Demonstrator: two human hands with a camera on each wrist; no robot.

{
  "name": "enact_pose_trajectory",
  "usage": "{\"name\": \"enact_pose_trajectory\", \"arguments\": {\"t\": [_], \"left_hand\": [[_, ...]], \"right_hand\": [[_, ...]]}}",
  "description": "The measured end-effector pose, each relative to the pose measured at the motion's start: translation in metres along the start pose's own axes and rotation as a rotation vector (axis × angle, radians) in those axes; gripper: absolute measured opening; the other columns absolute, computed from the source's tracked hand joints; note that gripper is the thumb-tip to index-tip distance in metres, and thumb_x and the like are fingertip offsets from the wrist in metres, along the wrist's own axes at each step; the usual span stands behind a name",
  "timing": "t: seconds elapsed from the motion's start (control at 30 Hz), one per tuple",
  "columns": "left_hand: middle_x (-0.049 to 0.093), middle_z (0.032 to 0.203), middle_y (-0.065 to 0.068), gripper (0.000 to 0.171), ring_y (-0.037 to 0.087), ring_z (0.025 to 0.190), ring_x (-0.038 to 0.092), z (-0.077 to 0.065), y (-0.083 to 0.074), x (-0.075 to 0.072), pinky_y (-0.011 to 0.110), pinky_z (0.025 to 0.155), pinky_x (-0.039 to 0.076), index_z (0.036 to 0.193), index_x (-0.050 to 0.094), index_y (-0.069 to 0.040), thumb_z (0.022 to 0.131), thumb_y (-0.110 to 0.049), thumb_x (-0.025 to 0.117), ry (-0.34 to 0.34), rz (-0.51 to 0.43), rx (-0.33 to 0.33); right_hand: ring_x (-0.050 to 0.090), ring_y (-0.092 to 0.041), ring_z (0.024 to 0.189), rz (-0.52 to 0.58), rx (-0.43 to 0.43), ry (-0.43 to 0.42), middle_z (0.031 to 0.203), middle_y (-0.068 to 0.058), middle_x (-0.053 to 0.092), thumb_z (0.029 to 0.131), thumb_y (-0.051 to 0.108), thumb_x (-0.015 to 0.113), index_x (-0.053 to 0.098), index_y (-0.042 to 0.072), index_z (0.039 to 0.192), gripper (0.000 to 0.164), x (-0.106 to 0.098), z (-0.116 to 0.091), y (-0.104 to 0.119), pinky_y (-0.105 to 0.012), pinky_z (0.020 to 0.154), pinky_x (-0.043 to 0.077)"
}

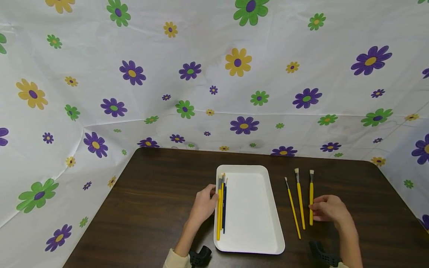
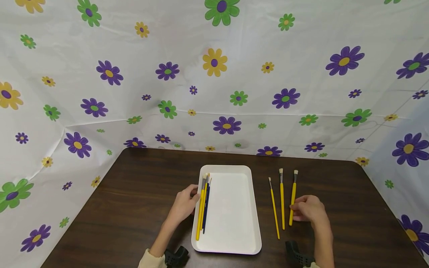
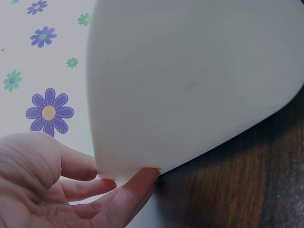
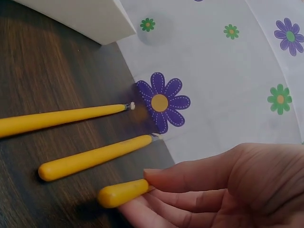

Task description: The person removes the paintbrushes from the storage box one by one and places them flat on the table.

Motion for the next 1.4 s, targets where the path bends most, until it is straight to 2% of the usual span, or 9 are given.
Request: {"name": "enact_pose_trajectory", "arguments": {"t": [0.23, 0.5, 0.63, 0.8, 1.0, 1.13, 1.27, 1.4], "left_hand": [[0.067, 0.111, 0.023, 0.035, 0.021, 0.07, 0.067, 0.0, 0.0, 0.0, 0.032, 0.053, 0.058, 0.136, 0.057, 0.008, 0.103, -0.005, 0.058, -0.001, 0.003, 0.002], [0.067, 0.111, 0.023, 0.036, 0.02, 0.07, 0.067, 0.0, 0.0, 0.0, 0.032, 0.054, 0.057, 0.136, 0.057, 0.008, 0.103, -0.006, 0.058, -0.003, 0.01, -0.006], [0.067, 0.112, 0.023, 0.036, 0.02, 0.07, 0.066, -0.001, 0.0, 0.0, 0.032, 0.054, 0.058, 0.137, 0.057, 0.008, 0.103, -0.006, 0.059, -0.002, 0.011, -0.012], [0.067, 0.111, 0.023, 0.036, 0.02, 0.071, 0.067, -0.001, -0.001, 0.0, 0.032, 0.054, 0.058, 0.136, 0.057, 0.008, 0.103, -0.005, 0.058, 0.0, 0.004, -0.009], [0.067, 0.11, 0.023, 0.036, 0.02, 0.07, 0.067, -0.001, -0.002, -0.001, 0.032, 0.054, 0.058, 0.136, 0.057, 0.009, 0.103, -0.005, 0.058, 0.0, 0.002, -0.003], [0.067, 0.11, 0.023, 0.035, 0.02, 0.071, 0.066, -0.002, -0.002, -0.001, 0.032, 0.055, 0.058, 0.136, 0.058, 0.009, 0.103, -0.005, 0.059, -0.005, 0.013, -0.003], [0.067, 0.11, 0.023, 0.035, 0.02, 0.072, 0.066, -0.001, -0.002, -0.001, 0.032, 0.056, 0.058, 0.136, 0.058, 0.008, 0.103, -0.006, 0.059, -0.004, 0.014, -0.01], [0.067, 0.11, 0.022, 0.036, 0.02, 0.072, 0.066, -0.001, -0.002, 0.0, 0.032, 0.056, 0.058, 0.136, 0.058, 0.008, 0.103, -0.006, 0.059, -0.004, 0.011, -0.013]], "right_hand": [[0.067, -0.018, 0.065, -0.014, 0.02, 0.026, 0.082, -0.014, 0.063, 0.095, -0.003, 0.065, 0.047, -0.022, 0.115, 0.033, 0.003, -0.003, -0.001, -0.032, 0.063, 0.062], [0.066, -0.018, 0.063, -0.055, 0.018, 0.014, 0.079, -0.014, 0.061, 0.099, -0.001, 0.063, 0.053, -0.018, 0.107, 0.022, 0.001, -0.003, -0.004, -0.033, 0.061, 0.061], [0.065, -0.018, 0.063, -0.087, -0.001, -0.024, 0.077, -0.012, 0.061, 0.101, 0.008, 0.062, 0.058, -0.018, 0.104, 0.027, -0.006, -0.004, 0.001, -0.033, 0.06, 0.061], [0.066, -0.017, 0.063, -0.106, -0.047, -0.075, 0.077, -0.011, 0.064, 0.104, 0.016, 0.059, 0.056, -0.022, 0.11, 0.039, -0.013, -0.008, 0.012, -0.033, 0.061, 0.061], [0.067, -0.014, 0.067, -0.131, -0.147, -0.125, 0.081, -0.008, 0.067, 0.108, 0.022, 0.054, 0.056, -0.023, 0.115, 0.046, -0.014, -0.018, 0.033, -0.03, 0.063, 0.061], [0.067, -0.01, 0.069, -0.101, -0.233, -0.181, 0.086, -0.01, 0.068, 0.109, 0.021, 0.052, 0.056, -0.023, 0.122, 0.045, -0.009, -0.028, 0.056, -0.026, 0.065, 0.06], [0.067, -0.008, 0.075, -0.026, -0.315, -0.202, 0.095, -0.015, 0.069, 0.109, 0.018, 0.053, 0.055, -0.02, 0.129, 0.043, 0.008, -0.039, 0.081, -0.021, 0.07, 0.059], [0.067, -0.006, 0.08, 0.02, -0.368, -0.169, 0.105, -0.022, 0.069, 0.109, 0.017, 0.055, 0.055, -0.018, 0.132, 0.042, 0.032, -0.048, 0.103, -0.019, 0.073, 0.058]]}}
Point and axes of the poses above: each hand's wrist, its own z-axis towards the middle knuckle, its own x-axis out of the palm, y = z × x, the point moved 10 cm from there along z, towards the middle knuckle
